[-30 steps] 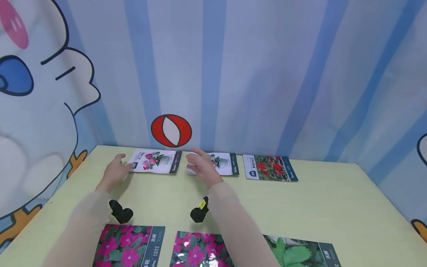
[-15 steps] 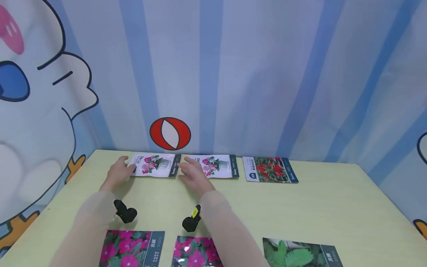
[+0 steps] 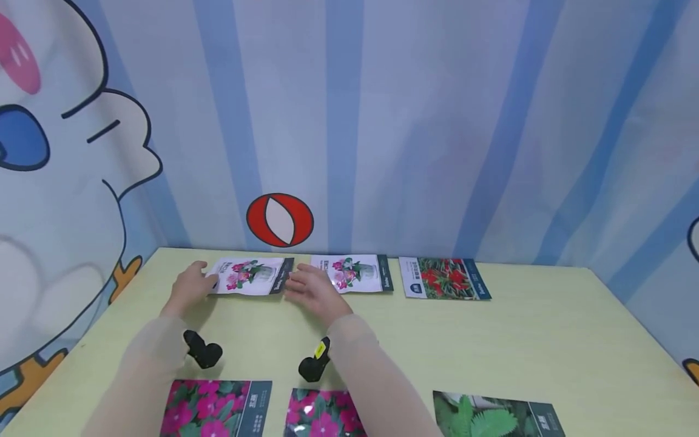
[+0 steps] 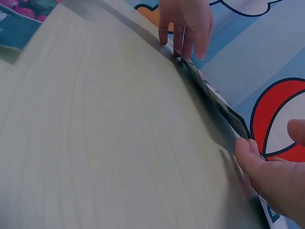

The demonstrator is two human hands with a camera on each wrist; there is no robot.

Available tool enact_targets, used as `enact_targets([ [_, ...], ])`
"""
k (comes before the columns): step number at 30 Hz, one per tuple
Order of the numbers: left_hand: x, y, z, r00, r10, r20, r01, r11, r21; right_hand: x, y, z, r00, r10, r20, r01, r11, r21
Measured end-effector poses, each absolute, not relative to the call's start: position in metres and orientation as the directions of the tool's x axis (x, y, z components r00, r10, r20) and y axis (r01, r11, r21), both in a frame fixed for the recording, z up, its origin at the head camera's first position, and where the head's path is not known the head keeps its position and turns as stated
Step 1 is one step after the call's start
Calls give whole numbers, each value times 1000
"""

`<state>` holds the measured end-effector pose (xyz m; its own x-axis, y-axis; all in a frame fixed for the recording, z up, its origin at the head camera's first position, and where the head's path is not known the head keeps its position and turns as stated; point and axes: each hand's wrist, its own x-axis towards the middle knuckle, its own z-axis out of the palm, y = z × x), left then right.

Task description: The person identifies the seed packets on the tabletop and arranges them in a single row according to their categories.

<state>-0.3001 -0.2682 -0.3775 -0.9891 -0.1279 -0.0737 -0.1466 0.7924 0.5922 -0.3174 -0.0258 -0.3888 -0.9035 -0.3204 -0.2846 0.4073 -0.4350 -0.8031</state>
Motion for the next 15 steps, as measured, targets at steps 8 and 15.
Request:
enact_targets([
  [8,-295,-273,-372,-983,-131,-127,-181,775,606,-317,-31,-389,-875,-338,-348,471,-423,-774],
  [15,-297,-278,-374,-987,-90,-135,-159,697,699,-318,-30,-382,-870,-290,-399,485,-360,-797],
])
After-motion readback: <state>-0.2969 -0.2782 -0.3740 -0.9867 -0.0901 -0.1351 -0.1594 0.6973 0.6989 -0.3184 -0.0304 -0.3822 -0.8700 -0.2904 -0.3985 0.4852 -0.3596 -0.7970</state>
